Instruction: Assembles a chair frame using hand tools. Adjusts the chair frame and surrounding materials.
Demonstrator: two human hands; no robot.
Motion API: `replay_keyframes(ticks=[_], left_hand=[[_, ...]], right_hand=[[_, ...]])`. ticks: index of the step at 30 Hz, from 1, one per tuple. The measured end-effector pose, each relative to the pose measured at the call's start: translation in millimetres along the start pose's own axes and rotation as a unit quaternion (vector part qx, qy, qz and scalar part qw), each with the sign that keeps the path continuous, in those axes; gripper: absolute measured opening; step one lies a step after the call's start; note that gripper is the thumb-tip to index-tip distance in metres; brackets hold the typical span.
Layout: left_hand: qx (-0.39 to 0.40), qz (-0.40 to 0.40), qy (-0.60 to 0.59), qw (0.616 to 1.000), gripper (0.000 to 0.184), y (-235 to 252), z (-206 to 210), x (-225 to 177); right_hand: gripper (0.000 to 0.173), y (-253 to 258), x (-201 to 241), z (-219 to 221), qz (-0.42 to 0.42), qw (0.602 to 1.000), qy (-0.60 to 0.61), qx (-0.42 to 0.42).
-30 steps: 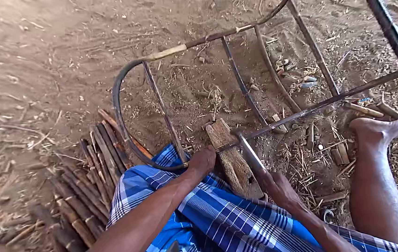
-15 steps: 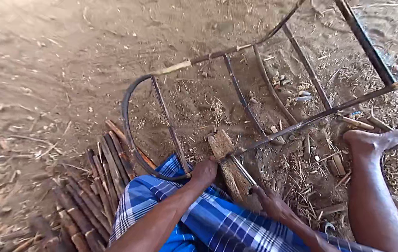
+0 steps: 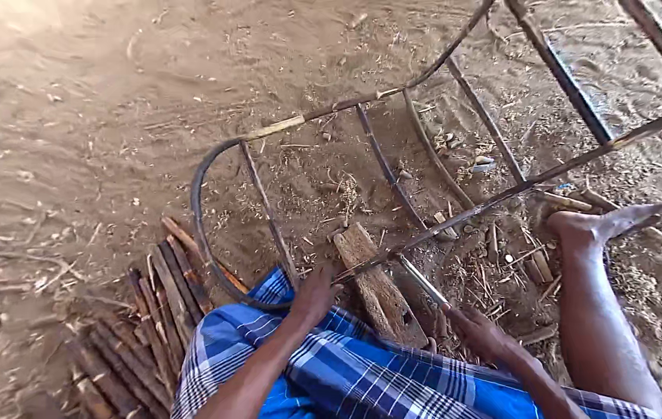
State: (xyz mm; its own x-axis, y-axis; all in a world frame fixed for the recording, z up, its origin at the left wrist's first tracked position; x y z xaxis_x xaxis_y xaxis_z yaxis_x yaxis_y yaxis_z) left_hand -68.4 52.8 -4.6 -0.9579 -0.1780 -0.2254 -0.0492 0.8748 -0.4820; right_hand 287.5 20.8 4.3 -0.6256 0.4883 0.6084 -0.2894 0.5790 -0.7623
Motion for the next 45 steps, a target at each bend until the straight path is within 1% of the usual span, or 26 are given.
replay_keyframes(ticks=[2, 5, 7, 8, 10, 11, 12, 13, 14, 15, 17, 18, 19, 21, 23, 24, 25, 26, 27, 28, 29, 30, 32, 34, 38, 45], left_hand=[[-0.051, 0.017, -0.006, 0.999, 0.039, -9, -3, 7], [-0.052, -0.004, 0.003, 0.999, 0.032, -10, 0, -4], [-0.043, -0.014, -0.003, 0.999, 0.033, -16, 4, -20], [-0.052, -0.005, -0.013, 0.999, 0.034, -20, 7, -29], [-0.082, 0.006, -0.040, 0.996, 0.034, -24, 13, -44], [-0.077, -0.005, -0.034, 0.996, 0.035, -25, 18, -47], [-0.068, -0.019, -0.023, 0.997, 0.035, -26, 23, -47], [-0.062, -0.029, -0.012, 0.998, 0.034, -25, 26, -47], [-0.059, -0.031, -0.006, 0.998, 0.034, -23, 27, -48], [-0.058, -0.031, -0.003, 0.998, 0.034, -21, 27, -49], [-0.062, -0.028, -0.012, 0.998, 0.034, -18, 28, -50], [-0.069, -0.025, -0.017, 0.997, 0.033, -18, 29, -52], [-0.080, -0.020, -0.020, 0.996, 0.032, -18, 30, -53], [-0.087, -0.009, -0.020, 0.996, 0.031, -18, 28, -54], [-0.079, -0.009, -0.030, 0.996, 0.032, -18, 24, -53], [-0.078, -0.014, -0.049, 0.996, 0.033, -18, 24, -50], [-0.081, -0.018, -0.074, 0.994, 0.033, -18, 24, -45], [-0.086, -0.022, -0.101, 0.991, 0.034, -18, 23, -40], [-0.091, -0.025, -0.128, 0.987, 0.038, -18, 24, -36], [-0.097, -0.026, -0.150, 0.984, 0.043, -19, 23, -33], [-0.101, -0.026, -0.169, 0.980, 0.047, -19, 24, -32], [-0.109, -0.020, -0.180, 0.977, 0.046, -19, 24, -31], [-0.141, 0.000, -0.184, 0.973, 0.038, -18, 24, -33], [-0.154, 0.000, -0.182, 0.971, 0.031, -18, 25, -33], [-0.174, -0.014, -0.159, 0.972, 0.025, -17, 26, -33], [-0.220, -0.010, -0.164, 0.962, 0.018, -17, 25, -38]], right_hand=[[0.074, -4, -20, -27, 0.051, 0.995, -0.084, -0.028], [0.081, 12, -42, -52, 0.096, 0.967, -0.218, -0.086], [0.066, 15, -32, -55, 0.046, 0.961, -0.233, -0.139], [0.054, 6, -11, -53, -0.009, 0.960, -0.223, -0.166], [0.042, -45, 69, -43, -0.222, 0.943, -0.129, -0.213], [0.038, -88, 112, -29, -0.359, 0.912, -0.032, -0.194], [0.038, -137, 150, -12, -0.468, 0.870, 0.079, -0.132], [0.039, -184, 179, 4, -0.527, 0.831, 0.161, -0.076], [0.039, -221, 198, 16, -0.538, 0.815, 0.208, -0.050], [0.038, -244, 208, 21, -0.514, 0.823, 0.232, -0.064], [0.032, -248, 213, 8, -0.416, 0.861, 0.224, -0.190], [0.041, -245, 213, 0, -0.335, 0.891, 0.193, -0.238], [0.051, -243, 214, -3, -0.287, 0.899, 0.191, -0.271], [0.069, -242, 219, -7, -0.289, 0.895, 0.176, -0.291], [0.082, -231, 230, -14, -0.233, 0.912, 0.120, -0.316], [0.081, -221, 235, -16, -0.200, 0.921, 0.072, -0.326], [0.070, -209, 240, -13, -0.212, 0.921, 0.026, -0.326], [0.052, -193, 240, -2, -0.297, 0.893, 0.015, -0.338], [0.034, -166, 232, 13, -0.406, 0.859, 0.028, -0.310], [0.029, -126, 222, 27, -0.464, 0.849, 0.030, -0.249], [0.032, -80, 207, 36, -0.464, 0.861, 0.036, -0.202], [0.033, -38, 190, 43, -0.429, 0.885, 0.037, -0.179], [0.026, 20, 159, 54, -0.341, 0.922, 0.004, -0.183], [0.021, 59, 141, 64, -0.284, 0.936, -0.054, -0.202], [0.017, 85, 133, 79, -0.283, 0.923, -0.123, -0.230], [0.013, 95, 134, 88, -0.328, 0.914, -0.084, -0.224]])
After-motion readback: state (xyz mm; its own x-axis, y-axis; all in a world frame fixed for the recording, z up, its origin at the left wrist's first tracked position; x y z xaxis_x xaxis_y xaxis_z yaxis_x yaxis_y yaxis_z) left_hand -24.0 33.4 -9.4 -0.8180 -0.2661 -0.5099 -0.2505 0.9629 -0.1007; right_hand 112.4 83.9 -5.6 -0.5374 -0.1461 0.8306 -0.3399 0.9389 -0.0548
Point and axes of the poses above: each hand's wrist, its own y-axis towards the middle knuckle, its own z-axis out of the palm, x = y × z, the point moved 8 cm from there along y, towards the middle knuckle, and after that the axes turned 4 degrees about y, right-handed, at the moved point
